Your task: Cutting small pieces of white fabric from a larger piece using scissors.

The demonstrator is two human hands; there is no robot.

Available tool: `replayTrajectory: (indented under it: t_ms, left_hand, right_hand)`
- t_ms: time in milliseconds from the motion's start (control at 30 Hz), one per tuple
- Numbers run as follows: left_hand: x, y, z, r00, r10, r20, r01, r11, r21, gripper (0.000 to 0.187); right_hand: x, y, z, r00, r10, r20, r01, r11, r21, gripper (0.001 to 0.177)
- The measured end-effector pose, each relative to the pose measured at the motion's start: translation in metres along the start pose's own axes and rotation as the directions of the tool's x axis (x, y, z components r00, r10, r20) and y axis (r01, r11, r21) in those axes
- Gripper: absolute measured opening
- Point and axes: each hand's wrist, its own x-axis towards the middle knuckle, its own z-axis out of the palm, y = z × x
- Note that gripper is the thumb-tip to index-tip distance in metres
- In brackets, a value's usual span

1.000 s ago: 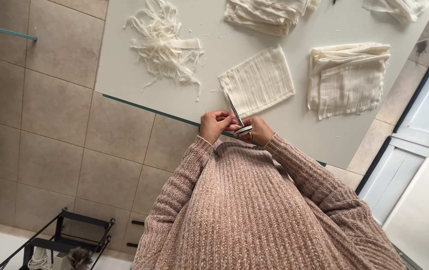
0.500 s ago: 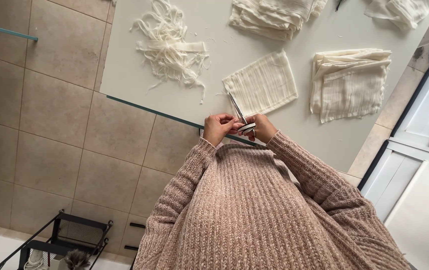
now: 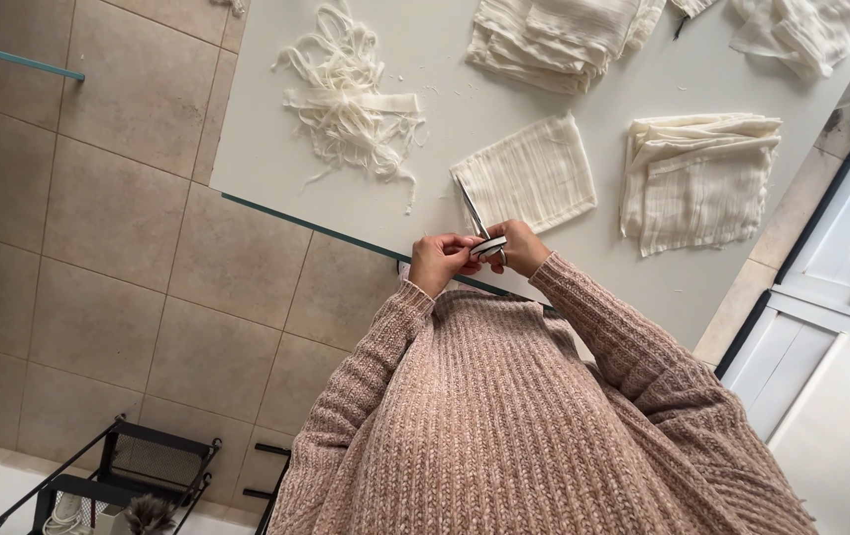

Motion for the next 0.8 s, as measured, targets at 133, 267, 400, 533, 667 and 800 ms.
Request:
replayTrajectory:
  t_ms: [133, 267, 400, 533, 667, 800]
  left_hand:
    - [-0.002, 0.004, -0.003, 0.999, -0.028, 0.019, 0.029, 0.995, -0.099, 0.014]
    - [-0.003, 0.009, -0.001, 1.000, -0.026, 0.016, 0.027, 0.997, -0.068, 0.015]
    - [0.002, -0.001, -0.005, 1.000, -0.007, 0.021, 0.007, 1.000, -0.030, 0.012]
    - [0.001, 0.002, -0.003, 0.999, -0.033, 0.008, 0.033, 0.999, -0.038, 0.012]
    - [0.003, -0.002, -0.003, 1.000, -0.025, -0.007, 0.025, 1.000, 0.008, 0.011]
    - [0.005, -0.002, -0.003, 1.000, -0.028, 0.004, 0.029, 0.999, -0.035, 0.013]
  right_hand:
    - [0.005, 0.002, -0.003, 1.000, -0.008, -0.004, 0.008, 1.000, 0.004, 0.005]
    - [0.012, 0.009, -0.004, 0.999, -0.038, 0.017, 0.038, 0.999, -0.015, 0.012]
    - [0.011, -0.014, -0.002, 0.999, -0.052, 0.009, 0.052, 0.999, 0.013, 0.010]
    - [0.012, -0.012, -0.003, 1.000, -0.021, -0.016, 0.022, 0.999, 0.044, 0.002]
    - [0.017, -0.020, 0.004, 0.999, -0.029, -0.017, 0.029, 1.000, -0.003, 0.009]
    - [0.022, -0.020, 0.000, 1.000, -0.018, -0.022, 0.019, 0.999, 0.032, 0.011]
